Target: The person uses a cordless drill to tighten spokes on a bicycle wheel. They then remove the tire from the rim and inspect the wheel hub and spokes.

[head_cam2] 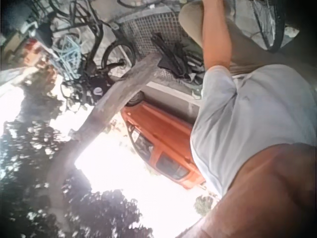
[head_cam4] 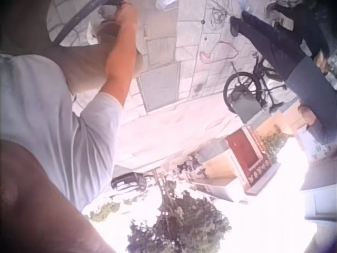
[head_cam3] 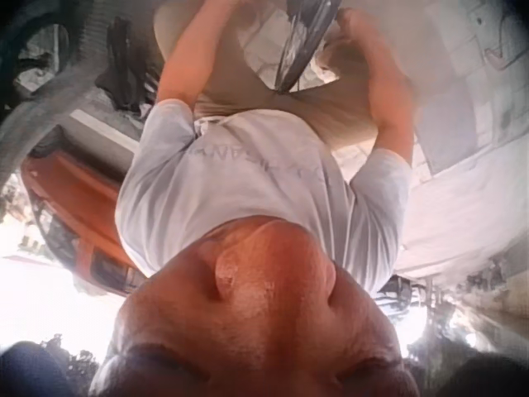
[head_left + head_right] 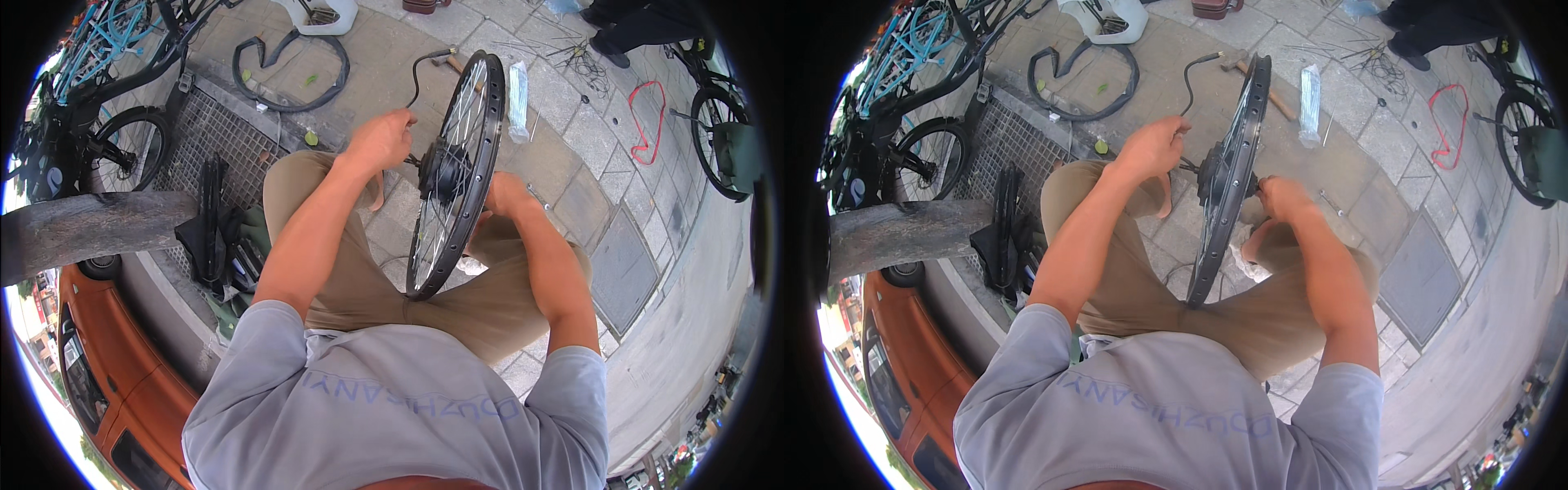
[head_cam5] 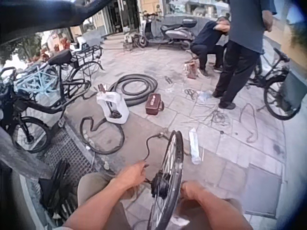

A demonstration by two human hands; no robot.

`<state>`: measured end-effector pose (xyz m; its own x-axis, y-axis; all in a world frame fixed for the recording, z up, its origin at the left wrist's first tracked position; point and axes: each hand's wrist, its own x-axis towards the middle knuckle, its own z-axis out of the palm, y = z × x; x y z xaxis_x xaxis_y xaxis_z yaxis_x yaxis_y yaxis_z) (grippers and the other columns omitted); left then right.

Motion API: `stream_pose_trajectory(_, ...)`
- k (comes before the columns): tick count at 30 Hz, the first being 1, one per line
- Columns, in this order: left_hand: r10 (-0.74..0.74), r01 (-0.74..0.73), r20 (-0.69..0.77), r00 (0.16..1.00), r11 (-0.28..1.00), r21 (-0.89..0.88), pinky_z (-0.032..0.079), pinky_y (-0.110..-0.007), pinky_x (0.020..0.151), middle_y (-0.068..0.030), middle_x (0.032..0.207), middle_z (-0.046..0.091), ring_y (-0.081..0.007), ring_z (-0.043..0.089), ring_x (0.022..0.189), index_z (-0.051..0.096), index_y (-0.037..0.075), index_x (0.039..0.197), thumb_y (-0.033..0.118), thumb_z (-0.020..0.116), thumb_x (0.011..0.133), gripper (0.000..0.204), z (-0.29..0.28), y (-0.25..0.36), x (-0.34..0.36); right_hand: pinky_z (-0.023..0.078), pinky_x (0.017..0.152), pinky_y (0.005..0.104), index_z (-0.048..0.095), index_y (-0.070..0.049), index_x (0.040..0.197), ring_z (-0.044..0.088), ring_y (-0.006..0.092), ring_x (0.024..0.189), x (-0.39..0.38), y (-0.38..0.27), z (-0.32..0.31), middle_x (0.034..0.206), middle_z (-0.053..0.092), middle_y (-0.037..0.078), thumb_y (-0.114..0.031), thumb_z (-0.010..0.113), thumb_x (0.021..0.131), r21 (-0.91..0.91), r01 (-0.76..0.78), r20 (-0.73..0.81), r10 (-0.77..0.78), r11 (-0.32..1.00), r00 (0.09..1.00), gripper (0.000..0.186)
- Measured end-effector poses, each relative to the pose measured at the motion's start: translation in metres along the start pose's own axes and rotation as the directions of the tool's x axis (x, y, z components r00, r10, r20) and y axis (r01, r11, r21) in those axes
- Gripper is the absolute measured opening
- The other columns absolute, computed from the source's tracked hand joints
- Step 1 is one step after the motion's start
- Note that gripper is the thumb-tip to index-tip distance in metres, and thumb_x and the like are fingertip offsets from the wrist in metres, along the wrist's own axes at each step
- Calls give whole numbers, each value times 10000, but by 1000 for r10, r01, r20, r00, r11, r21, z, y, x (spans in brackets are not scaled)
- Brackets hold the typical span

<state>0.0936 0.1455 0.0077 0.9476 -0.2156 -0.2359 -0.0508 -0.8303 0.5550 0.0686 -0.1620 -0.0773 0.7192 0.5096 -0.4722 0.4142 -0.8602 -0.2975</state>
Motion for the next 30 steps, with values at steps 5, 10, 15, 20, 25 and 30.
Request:
stream_pose_trajectory(5, 399, -380, -98, 912, 910, 166, 535, -410, 948, -122, 1183, 713, -347, 619, 1208, 709, 58, 1160, 61, 569, 893, 302, 32, -29, -8, 550, 863, 515, 745, -59, 1016, 696, 424, 986, -3, 7, 0, 1042, 738, 203, -230, 640, 968, 33, -12, -1, 12, 999, 1000, 206)
stream_pose_trajectory(10, -66, 57, -70, 995, 991, -120, 568, -429, 843, -170, 1181, 709, -312, 705, 979, 711, 14, 1116, 162, 660, 879, 284, 24, -27, -6, 550, 870, 510, 745, -49, 1001, 699, 417, 989, -8, 1, -7, 1034, 743, 199, -230, 641, 962, -50, 9, -1, -9, 999, 1000, 212)
stream_pose_trajectory(15, -509, 631, 442, 739, 752, -190, 580, -415, 699, -222, 1164, 690, -317, 686, 989, 697, -76, 1156, 525, 719, 891, 657, 51, -31, -1, 552, 865, 514, 743, -72, 1044, 706, 407, 994, -3, -8, -14, 1033, 750, 185, -267, 618, 989, -38, -25, 34, 26, 999, 999, 238)
stream_pose_trajectory(20, -515, 670, 435, 739, 487, -560, 559, -369, 610, -141, 1060, 672, -223, 667, 794, 599, -67, 1267, 641, 666, 923, 790, 84, -43, 2, 554, 890, 490, 741, -89, 1118, 707, 396, 1016, 3, -4, -4, 1047, 749, 187, -324, 617, 990, 79, -92, 14, 92, 993, 996, 294)
stream_pose_trajectory(25, -478, 651, 443, 758, 527, -546, 470, -321, 479, -123, 1001, 651, -212, 664, 705, 573, -26, 1252, 500, 647, 988, 593, 93, -46, 9, 592, 709, 459, 742, -44, 1172, 725, 307, 818, 10, 10, 1, 919, 732, 166, -406, 580, 1008, 669, -434, 301, 313, 604, 901, 429)
stream_pose_trajectory(30, -519, 662, 414, 748, 537, -523, 461, -332, 480, -87, 845, 645, -203, 648, 618, 629, -38, 1021, 475, 617, 971, 515, 93, -45, 9, 544, 546, 394, 727, 23, 1120, 666, 233, 659, 6, 12, 12, 856, 687, 122, -506, 452, 1073, 706, -640, 523, 386, 302, 759, 598)
